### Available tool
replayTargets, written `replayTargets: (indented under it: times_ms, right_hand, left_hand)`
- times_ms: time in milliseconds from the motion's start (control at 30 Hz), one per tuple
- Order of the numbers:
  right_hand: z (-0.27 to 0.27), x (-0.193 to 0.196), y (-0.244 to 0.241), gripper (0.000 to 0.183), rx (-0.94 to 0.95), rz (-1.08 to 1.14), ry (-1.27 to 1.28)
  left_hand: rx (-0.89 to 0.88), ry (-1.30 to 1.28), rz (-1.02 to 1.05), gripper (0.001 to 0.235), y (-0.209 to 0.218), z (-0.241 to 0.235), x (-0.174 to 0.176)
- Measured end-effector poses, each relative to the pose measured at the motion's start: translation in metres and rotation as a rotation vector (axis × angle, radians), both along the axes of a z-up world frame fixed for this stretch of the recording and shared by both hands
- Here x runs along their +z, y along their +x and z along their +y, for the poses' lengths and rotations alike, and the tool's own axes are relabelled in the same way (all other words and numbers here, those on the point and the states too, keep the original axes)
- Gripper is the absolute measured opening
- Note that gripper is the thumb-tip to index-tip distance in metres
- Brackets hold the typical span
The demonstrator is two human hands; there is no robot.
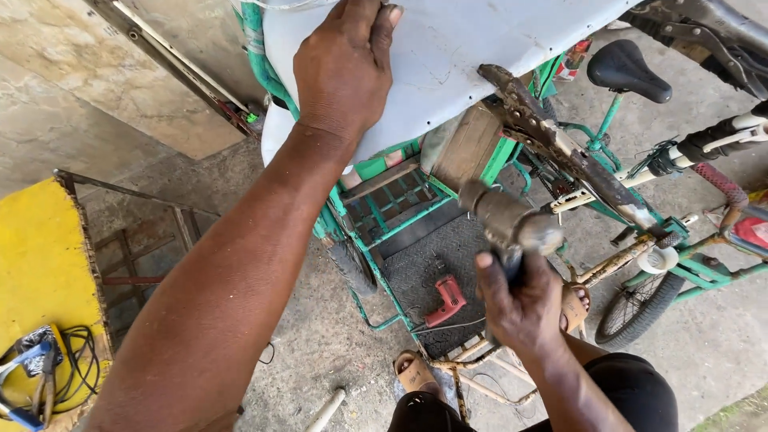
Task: The person hammers a metal pin into a hole on a white plastic panel attached to a green tricycle frame. They then use pliers to bend and secure the pin, completing the fastening.
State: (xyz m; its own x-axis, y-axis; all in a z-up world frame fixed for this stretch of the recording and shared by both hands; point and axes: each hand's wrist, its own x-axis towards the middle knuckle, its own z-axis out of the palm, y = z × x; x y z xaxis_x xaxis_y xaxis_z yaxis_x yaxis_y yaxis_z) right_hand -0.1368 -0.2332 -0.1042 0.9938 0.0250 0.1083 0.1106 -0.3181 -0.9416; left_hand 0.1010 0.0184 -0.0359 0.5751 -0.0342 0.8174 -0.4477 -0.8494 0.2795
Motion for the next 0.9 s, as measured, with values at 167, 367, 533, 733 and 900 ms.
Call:
replayTargets:
  times_ms: [167, 367, 533, 733, 900]
  right_hand:
    - [0.029, 0.015, 0.045, 0.028, -0.015, -0.166, 0.486]
    - [0.036, 0.03, 0.065, 0.039, -0.192, -0.241, -0.206]
    - [0.041, 0.013, 0.077, 0.024, 0.019, -0.448, -0.008]
    - [0.043, 0.013, 0.077, 0.025, 0.041, -0.398, 0.113]
    - [0.011, 0.095, 0.025, 0.023, -0.121, 0.176, 0.097]
  left_hand:
    - [0.009, 0.08, 0.022, 0.024, 0.003, -0.001, -0.002]
    - [-0.016, 0.067, 0.004, 0.024, 0.005, 0.0, -0.012]
    - [-0.021, -0.016, 0.018, 0.021, -0.006, -0.007, 0.002]
    - [-0.02, -0.127, 0.017, 0.02, -0.011, -0.01, 0.013]
    - [-0.061, -0.163, 0.027, 0.02, -0.012, -0.009, 0.012]
